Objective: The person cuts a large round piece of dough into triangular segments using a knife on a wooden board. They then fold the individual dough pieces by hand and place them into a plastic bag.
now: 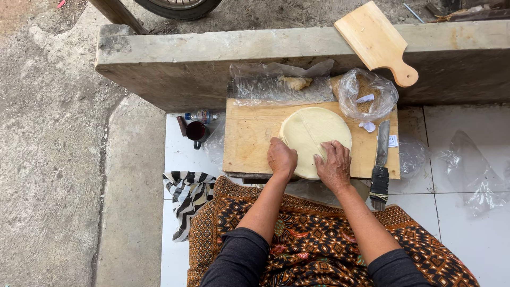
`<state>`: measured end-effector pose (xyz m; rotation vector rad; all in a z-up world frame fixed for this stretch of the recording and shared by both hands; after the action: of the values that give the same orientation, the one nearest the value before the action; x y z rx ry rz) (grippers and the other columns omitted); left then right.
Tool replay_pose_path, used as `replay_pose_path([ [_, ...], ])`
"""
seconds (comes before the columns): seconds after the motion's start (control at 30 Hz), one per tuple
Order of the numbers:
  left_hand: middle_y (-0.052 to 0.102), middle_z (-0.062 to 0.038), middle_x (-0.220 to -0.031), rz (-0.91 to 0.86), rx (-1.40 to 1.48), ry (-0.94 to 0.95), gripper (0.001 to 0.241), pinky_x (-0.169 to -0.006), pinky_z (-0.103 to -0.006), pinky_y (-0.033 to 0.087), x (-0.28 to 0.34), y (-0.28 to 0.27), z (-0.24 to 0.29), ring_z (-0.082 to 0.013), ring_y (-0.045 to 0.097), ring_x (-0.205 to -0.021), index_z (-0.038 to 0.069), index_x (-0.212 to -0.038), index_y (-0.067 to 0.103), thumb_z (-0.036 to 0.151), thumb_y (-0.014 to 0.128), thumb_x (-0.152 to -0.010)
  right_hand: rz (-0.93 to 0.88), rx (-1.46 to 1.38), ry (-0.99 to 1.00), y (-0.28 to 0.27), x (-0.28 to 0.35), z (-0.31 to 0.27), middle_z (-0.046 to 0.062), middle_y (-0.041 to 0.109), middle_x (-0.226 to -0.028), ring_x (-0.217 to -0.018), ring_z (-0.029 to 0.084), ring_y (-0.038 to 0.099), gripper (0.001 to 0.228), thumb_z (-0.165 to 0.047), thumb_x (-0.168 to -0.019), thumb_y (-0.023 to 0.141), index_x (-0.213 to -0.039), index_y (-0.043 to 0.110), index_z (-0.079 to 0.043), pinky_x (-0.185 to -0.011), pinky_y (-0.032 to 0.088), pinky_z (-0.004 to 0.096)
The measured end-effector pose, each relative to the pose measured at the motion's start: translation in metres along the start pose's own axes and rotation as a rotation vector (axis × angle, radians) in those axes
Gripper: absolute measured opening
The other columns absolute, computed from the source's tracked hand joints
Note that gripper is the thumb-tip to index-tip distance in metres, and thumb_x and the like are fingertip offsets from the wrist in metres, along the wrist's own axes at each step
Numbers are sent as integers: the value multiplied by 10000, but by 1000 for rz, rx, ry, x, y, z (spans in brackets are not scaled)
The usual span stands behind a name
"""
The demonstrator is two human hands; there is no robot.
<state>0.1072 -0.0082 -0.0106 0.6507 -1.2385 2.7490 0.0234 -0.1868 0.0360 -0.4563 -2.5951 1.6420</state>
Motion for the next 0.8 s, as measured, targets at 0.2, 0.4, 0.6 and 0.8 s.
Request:
replay_pose_path([
  [0.2,551,-199,-1183,41,21,70,318,-978,-444,465,18,-12,21,-355,540,-1125,24,-1055,646,153,751,-783,-7,2,-14,5,0,6,117,535,-1322,-1235,346,491,493,-226,-841,793,-1287,632,-91,-1045,423,508],
  [0.4,530,-215,-1204,273,-128,271,361,-943,-509,414,29,-22,35,-374,506,-1125,-27,-1091,588,172,737,-830,-19,1,-20,7,0,8,114,536,-1327,-1234,347,486,505,-237,-842,795,-1299,633,-96,-1048,429,502],
  [0.6,614,-201,-1097,268,-197,297,354,-944,-496,422,10,-1,26,-358,553,-1075,-17,-1085,584,172,725,-820,-3,32,-23,10,1,9,120,533,-1329,-1238,349,485,509,-244,-839,796,-1296,635,-92,-1040,429,505],
  [0.8,673,-204,-1080,177,-46,81,294,-970,-484,450,-10,4,14,-369,621,-1075,-15,-1082,599,132,695,-846,-3,53,-29,12,0,9,122,522,-1311,-1232,352,480,500,-242,-832,797,-1281,636,-90,-1053,421,507],
])
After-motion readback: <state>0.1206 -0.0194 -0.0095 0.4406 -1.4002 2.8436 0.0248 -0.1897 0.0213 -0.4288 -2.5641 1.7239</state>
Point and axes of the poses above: each hand's wrist, its own x-axis away from the middle knuckle, its own y-axis out of the palm, z = x × y, the point moved 9 cm from there along -x, towards the middle knuckle
